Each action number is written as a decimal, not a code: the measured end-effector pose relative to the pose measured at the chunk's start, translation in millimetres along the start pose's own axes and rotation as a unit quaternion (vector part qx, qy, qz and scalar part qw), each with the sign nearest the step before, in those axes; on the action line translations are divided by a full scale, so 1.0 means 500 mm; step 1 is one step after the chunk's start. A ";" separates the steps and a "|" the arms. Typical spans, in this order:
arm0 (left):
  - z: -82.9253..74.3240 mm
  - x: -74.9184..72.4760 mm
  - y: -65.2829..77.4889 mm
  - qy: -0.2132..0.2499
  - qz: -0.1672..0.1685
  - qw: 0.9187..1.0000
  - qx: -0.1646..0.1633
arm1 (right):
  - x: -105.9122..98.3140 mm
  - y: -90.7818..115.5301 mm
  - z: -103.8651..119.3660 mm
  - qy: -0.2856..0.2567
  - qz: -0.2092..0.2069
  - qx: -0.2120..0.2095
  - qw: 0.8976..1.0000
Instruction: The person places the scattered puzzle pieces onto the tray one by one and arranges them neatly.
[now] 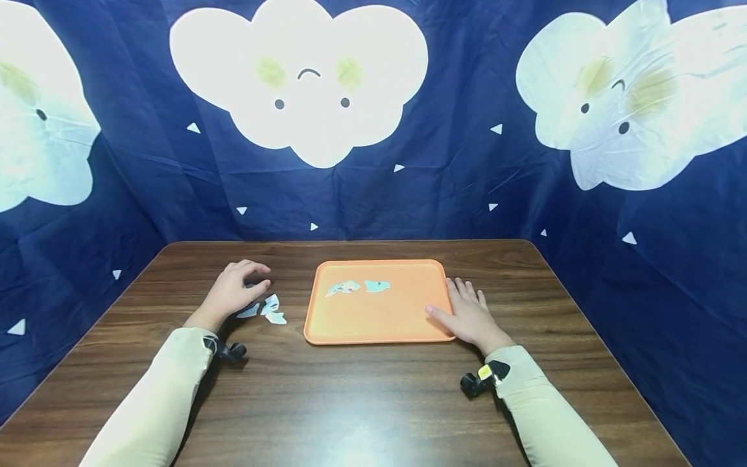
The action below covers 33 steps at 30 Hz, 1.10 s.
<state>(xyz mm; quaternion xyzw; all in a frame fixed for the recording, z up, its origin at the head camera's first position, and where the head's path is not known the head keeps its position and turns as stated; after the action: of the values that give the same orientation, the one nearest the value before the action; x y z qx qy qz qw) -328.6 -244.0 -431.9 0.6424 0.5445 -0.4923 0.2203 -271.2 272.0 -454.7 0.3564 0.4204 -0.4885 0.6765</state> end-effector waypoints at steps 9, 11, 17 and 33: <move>0.059 0.004 0.024 -0.040 0.033 0.998 -0.019 | -0.004 0.001 0.003 -0.004 -0.001 -0.004 1.000; 0.067 0.006 0.029 -0.049 0.040 0.998 -0.021 | -0.003 0.001 0.002 -0.007 -0.002 -0.004 1.000; 0.069 0.007 0.032 -0.064 0.050 0.996 -0.029 | -0.002 0.002 -0.001 -0.009 -0.003 -0.003 1.000; 0.069 0.006 0.019 -0.093 0.050 0.994 -0.006 | -0.006 0.002 0.001 0.003 -0.003 -0.003 1.000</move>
<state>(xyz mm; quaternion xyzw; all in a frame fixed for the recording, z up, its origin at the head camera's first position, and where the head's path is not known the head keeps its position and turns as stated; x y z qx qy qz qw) -333.6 -274.1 -451.3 0.6191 0.4917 -0.5349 0.2980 -270.8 273.0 -451.9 0.3542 0.4251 -0.4882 0.6750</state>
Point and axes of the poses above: each hand's wrist, its own y-axis away from the middle knuckle, its own x-axis out of the palm, z = x × y, the point moved 1 cm from there along -y, towards the middle knuckle, and after that the axes turned 8 degrees about z, right-handed, at the moved point
